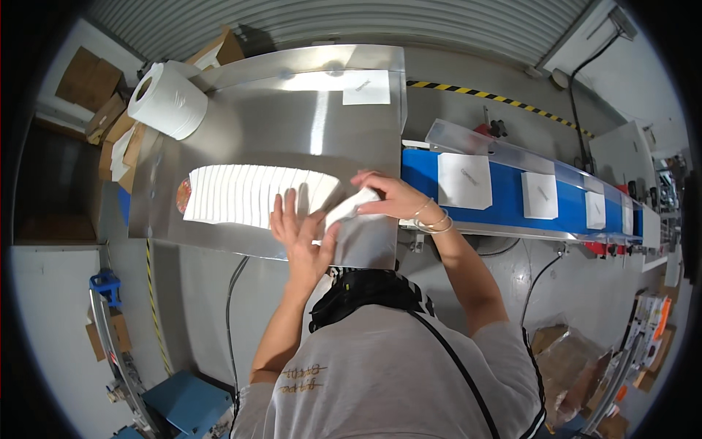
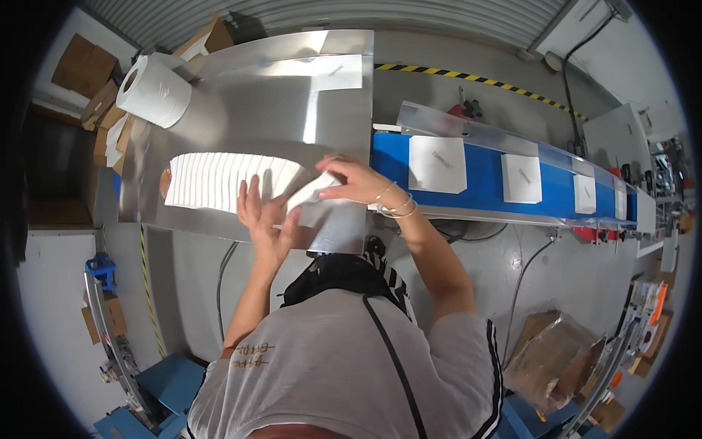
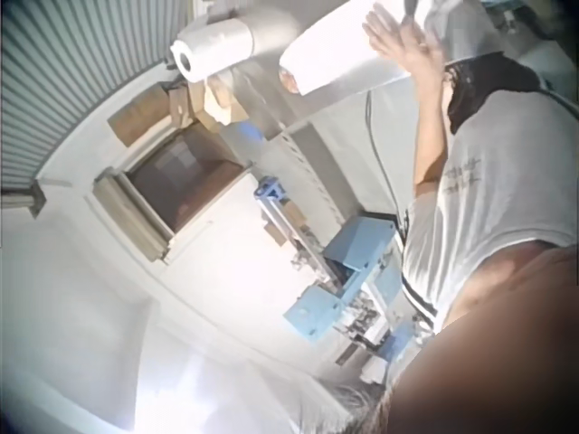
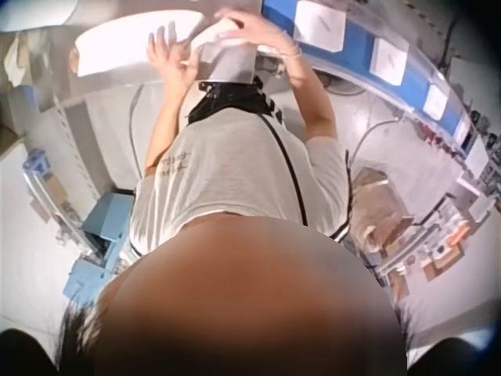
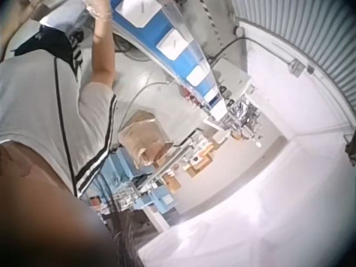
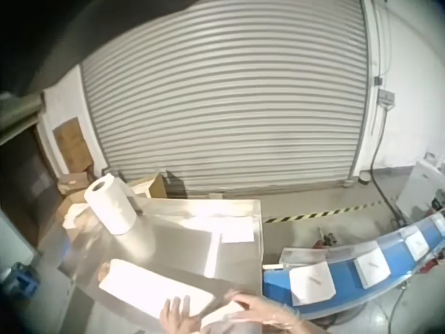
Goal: Packing stacks of paper napkins from a production line onto a conveyor belt.
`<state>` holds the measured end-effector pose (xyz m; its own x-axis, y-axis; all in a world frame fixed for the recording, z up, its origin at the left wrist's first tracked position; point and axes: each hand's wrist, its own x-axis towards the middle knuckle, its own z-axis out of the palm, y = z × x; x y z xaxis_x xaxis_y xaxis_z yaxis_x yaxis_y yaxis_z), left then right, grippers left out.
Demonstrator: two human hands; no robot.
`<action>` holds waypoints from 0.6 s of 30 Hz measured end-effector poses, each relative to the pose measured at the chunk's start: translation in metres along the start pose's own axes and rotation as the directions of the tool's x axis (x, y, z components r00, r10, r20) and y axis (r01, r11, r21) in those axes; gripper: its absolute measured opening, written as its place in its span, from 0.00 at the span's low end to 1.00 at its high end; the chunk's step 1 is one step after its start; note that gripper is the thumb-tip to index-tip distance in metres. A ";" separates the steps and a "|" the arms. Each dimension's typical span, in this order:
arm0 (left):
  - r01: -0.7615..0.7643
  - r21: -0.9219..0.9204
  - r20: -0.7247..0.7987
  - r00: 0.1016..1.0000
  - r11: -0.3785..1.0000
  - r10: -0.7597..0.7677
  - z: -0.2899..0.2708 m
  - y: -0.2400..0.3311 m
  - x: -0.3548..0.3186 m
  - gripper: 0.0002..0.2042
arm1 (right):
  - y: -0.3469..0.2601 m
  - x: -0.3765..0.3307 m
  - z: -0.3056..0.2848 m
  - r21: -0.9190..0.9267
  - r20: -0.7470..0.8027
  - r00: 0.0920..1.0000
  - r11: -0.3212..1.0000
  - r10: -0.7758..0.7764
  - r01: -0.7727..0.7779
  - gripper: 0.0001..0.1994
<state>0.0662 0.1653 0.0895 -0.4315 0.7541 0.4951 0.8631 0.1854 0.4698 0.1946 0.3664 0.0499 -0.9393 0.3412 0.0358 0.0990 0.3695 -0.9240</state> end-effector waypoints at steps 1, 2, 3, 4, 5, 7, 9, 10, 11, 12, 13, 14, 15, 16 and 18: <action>0.015 0.021 -0.031 0.999 1.000 -0.015 0.000 -0.008 -0.004 0.10 | -0.004 -0.006 -0.002 0.198 0.078 0.958 0.938 0.275 -0.286 0.18; 0.024 0.032 -0.058 0.998 0.999 -0.022 0.003 -0.012 -0.006 0.12 | 0.008 -0.018 -0.001 0.305 -0.107 0.961 0.929 0.254 -0.211 0.16; 0.042 0.041 -0.075 0.996 0.998 -0.039 0.007 -0.012 -0.006 0.17 | 0.019 -0.026 -0.005 0.373 -0.225 0.921 0.901 0.319 -0.221 0.18; 0.046 0.038 -0.074 0.996 0.998 -0.043 0.008 -0.013 -0.006 0.17 | 0.028 -0.032 -0.010 0.442 -0.330 0.861 0.869 0.387 -0.221 0.21; 0.031 0.062 -0.059 0.998 0.998 -0.027 0.008 -0.012 -0.004 0.19 | 0.036 -0.038 -0.020 0.382 -0.431 0.767 0.866 0.476 -0.323 0.21; 0.014 0.083 -0.042 0.999 0.996 -0.010 0.008 -0.010 -0.003 0.20 | 0.052 -0.047 -0.036 0.484 -0.512 0.654 0.816 0.557 -0.316 0.21; 0.047 0.025 -0.105 0.993 0.999 -0.044 0.009 -0.009 -0.003 0.21 | 0.067 -0.051 -0.044 0.346 -0.618 0.597 0.858 0.512 -0.379 0.25; 0.051 0.030 -0.105 0.993 0.998 -0.047 0.007 -0.011 -0.004 0.21 | 0.061 -0.051 -0.048 0.227 -0.659 0.585 0.866 0.473 -0.445 0.26; 0.030 0.062 -0.074 0.997 0.998 -0.025 0.005 -0.012 -0.004 0.21 | 0.045 -0.053 -0.055 0.212 -0.677 0.561 0.856 0.477 -0.472 0.28; 0.009 0.095 -0.043 0.999 0.995 -0.005 0.003 -0.014 -0.005 0.20 | 0.073 -0.060 -0.064 0.116 -0.723 0.512 0.812 0.464 -0.572 0.29; 0.009 0.085 -0.040 0.999 0.996 -0.005 0.004 -0.013 -0.004 0.19 | 0.082 -0.067 -0.072 0.066 -0.782 0.440 0.762 0.440 -0.644 0.29; 0.016 0.083 -0.041 0.999 0.996 -0.012 0.005 -0.012 -0.005 0.19 | 0.077 -0.073 -0.075 0.049 -0.841 0.400 0.786 0.365 -0.616 0.29; 0.025 0.070 -0.046 0.999 0.997 -0.022 0.005 -0.012 -0.005 0.18 | 0.089 -0.082 -0.085 -0.002 -0.829 0.378 0.673 0.412 -0.739 0.31; 0.035 0.079 -0.051 0.998 0.996 -0.032 0.007 -0.012 -0.005 0.18 | 0.079 -0.082 -0.080 -0.186 -0.908 0.342 0.499 0.242 -0.846 0.32; 0.038 0.043 -0.056 0.998 0.998 -0.036 0.005 -0.010 -0.008 0.17 | 0.039 -0.078 -0.070 -0.400 -0.915 0.372 0.226 -0.156 -0.888 0.33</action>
<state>0.0621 0.1599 0.0772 -0.4763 0.7105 0.5180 0.8563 0.2411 0.4567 0.2951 0.4146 0.0380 -0.0648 0.8602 0.5059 0.9880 0.1266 -0.0886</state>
